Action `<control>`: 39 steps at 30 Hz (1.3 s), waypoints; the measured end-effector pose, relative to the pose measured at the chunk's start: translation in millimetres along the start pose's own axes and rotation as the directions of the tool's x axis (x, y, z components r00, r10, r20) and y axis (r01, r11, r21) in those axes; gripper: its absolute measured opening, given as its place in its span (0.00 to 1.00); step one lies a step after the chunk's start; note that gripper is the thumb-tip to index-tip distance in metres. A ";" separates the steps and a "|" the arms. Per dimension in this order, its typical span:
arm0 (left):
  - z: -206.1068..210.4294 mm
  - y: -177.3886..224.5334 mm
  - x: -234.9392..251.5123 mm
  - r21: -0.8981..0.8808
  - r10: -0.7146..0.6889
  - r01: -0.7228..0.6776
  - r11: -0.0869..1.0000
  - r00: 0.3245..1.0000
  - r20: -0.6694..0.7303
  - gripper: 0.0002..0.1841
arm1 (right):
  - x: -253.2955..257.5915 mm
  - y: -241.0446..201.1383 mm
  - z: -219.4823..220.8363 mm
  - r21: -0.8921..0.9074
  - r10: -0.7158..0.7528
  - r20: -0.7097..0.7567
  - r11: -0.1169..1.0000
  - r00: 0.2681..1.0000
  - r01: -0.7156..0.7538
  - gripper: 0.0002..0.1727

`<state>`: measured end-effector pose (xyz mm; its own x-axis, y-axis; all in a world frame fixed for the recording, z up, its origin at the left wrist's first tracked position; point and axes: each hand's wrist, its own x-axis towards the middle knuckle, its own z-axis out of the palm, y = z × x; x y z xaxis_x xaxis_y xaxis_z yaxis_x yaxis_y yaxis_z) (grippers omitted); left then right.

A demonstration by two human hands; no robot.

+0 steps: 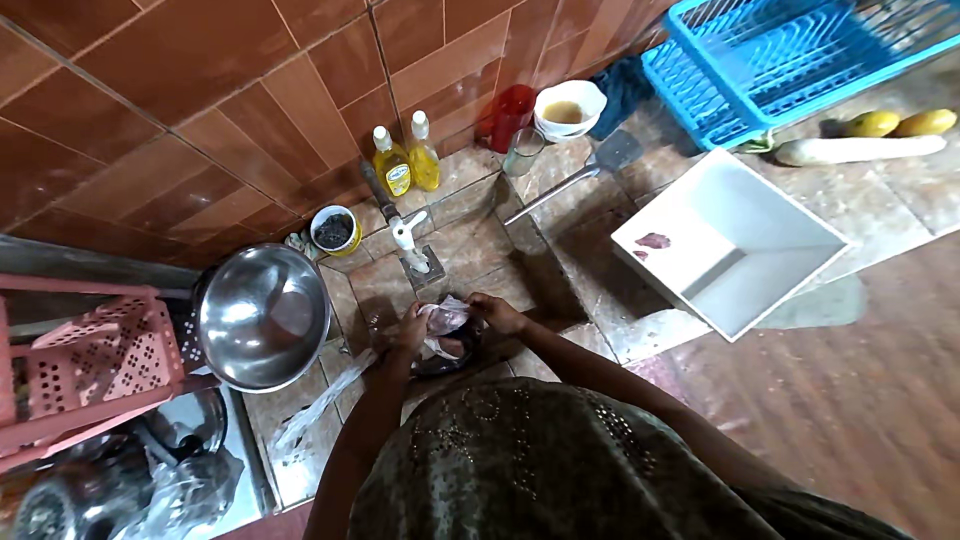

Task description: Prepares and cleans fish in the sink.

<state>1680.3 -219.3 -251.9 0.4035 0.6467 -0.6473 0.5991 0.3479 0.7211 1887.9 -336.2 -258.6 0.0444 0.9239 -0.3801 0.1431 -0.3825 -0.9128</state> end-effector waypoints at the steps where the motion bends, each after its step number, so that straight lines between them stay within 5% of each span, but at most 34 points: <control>1: -2.8 4.1 -1.5 0.040 -0.015 0.014 0.999 0.999 0.034 0.21 | -1.5 -0.1 -2.2 0.030 -0.005 0.017 1.000 1.000 0.004 0.13; 7: -18.1 20.1 -6.7 0.130 0.082 -0.160 0.979 0.882 0.465 0.30 | -21.2 9.8 -13.7 0.221 0.015 0.061 0.975 0.998 -0.028 0.12; 9: -16.6 32.7 -9.1 0.307 0.064 -0.271 0.912 0.835 0.546 0.35 | -30.4 9.0 -16.9 0.215 -0.001 0.042 0.977 0.999 -0.008 0.12; 11: -9.2 51.0 -18.7 0.498 0.030 -0.372 0.783 0.823 0.567 0.31 | -39.2 1.3 -22.7 0.198 -0.007 0.037 0.980 0.999 -0.001 0.12; 14: 4.6 64.8 -27.1 0.534 0.107 -0.478 0.698 0.806 0.582 0.18 | -46.5 -7.8 -38.1 0.179 -0.035 0.037 0.983 0.999 0.028 0.10; 18: 16.5 73.9 -27.1 0.394 0.212 -0.488 0.779 0.796 0.566 0.20 | -49.2 -22.7 -62.1 0.175 -0.037 0.051 0.984 0.998 0.028 0.10; 22: 23.0 93.5 -34.4 0.349 0.133 -0.386 0.854 0.810 0.571 0.22 | -47.9 -41.3 -73.3 0.140 0.017 0.054 0.990 0.998 -0.025 0.10; 30: 19.4 92.9 -23.3 0.217 0.180 -0.310 0.926 0.865 0.468 0.25 | -43.1 -64.3 -92.9 -0.321 0.141 0.213 0.945 0.967 -0.067 0.14; 33: 14.8 84.2 -16.5 0.301 0.189 -0.371 0.879 0.848 0.495 0.35 | -47.8 -69.7 -96.1 -0.071 0.032 0.145 0.997 0.989 -0.022 0.05; 35: 8.7 74.7 -9.1 0.342 0.145 -0.333 0.879 0.869 0.474 0.30 | -44.8 -66.1 -96.2 0.113 -0.016 0.071 0.994 0.997 0.008 0.07; 39: -9.1 66.2 -0.3 -0.179 0.132 -0.081 0.981 0.947 0.293 0.25 | -7.4 -49.7 -76.1 0.441 0.090 -0.078 0.896 0.993 -0.047 0.14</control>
<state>1713.6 -190.3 -201.7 0.6638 0.4590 -0.5905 0.4313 0.4102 0.8036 1955.7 -322.9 -199.0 0.1345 0.8838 -0.4481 -0.3096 -0.3921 -0.8662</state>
